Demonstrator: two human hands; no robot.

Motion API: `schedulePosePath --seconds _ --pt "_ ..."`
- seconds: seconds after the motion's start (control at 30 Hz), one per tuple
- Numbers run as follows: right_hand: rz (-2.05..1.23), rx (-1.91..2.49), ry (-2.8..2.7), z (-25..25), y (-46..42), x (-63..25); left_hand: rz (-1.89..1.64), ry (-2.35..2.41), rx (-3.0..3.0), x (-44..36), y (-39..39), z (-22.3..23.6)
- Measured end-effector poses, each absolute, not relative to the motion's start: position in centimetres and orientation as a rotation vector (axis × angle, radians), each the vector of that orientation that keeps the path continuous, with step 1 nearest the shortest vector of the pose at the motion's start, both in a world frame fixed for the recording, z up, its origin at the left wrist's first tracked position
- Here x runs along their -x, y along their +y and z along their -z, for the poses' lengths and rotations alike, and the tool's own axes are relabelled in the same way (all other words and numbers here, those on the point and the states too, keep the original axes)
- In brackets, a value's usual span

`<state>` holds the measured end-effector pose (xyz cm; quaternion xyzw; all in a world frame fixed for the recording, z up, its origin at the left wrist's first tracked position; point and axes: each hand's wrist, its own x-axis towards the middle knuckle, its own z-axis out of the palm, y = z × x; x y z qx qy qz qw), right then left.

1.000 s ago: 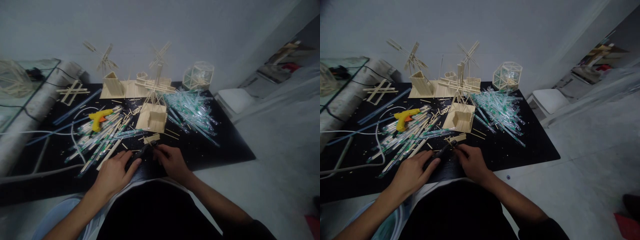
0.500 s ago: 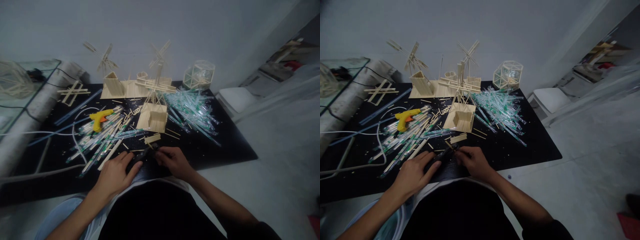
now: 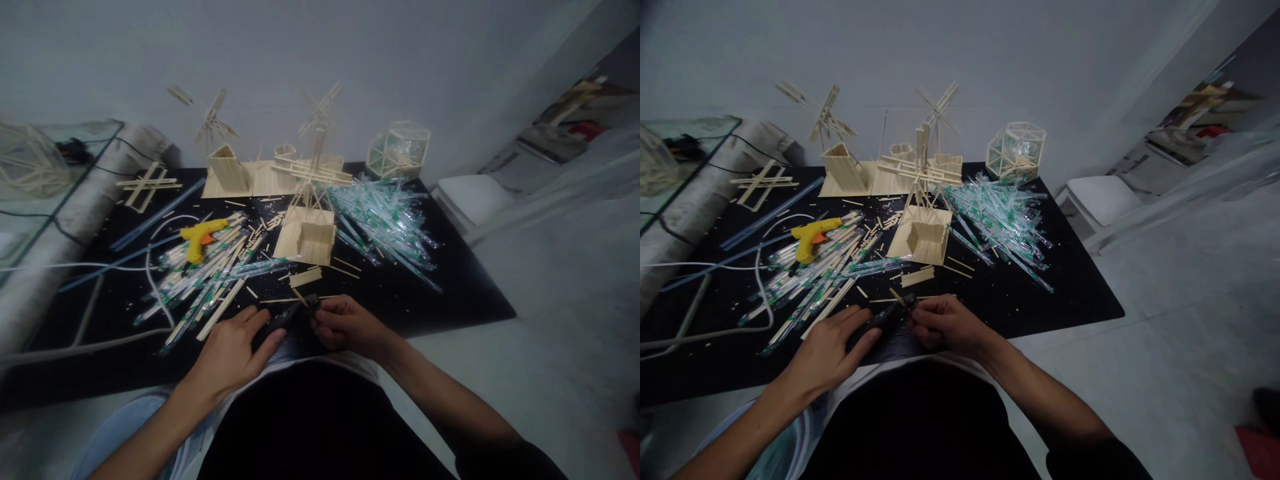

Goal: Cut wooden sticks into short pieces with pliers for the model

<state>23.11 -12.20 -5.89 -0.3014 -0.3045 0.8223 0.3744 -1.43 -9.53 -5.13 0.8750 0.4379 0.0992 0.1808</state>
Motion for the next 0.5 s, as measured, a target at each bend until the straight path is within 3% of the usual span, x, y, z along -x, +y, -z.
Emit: schedulePosePath --seconds 0.27,0.5 --pt "-1.823 1.151 -1.366 4.6 -11.1 -24.8 -0.013 1.279 -2.380 1.1 -9.3 4.8" --pt "-2.061 1.214 -1.108 3.3 -10.6 -24.3 0.153 1.224 -2.526 1.0 -9.6 4.8"
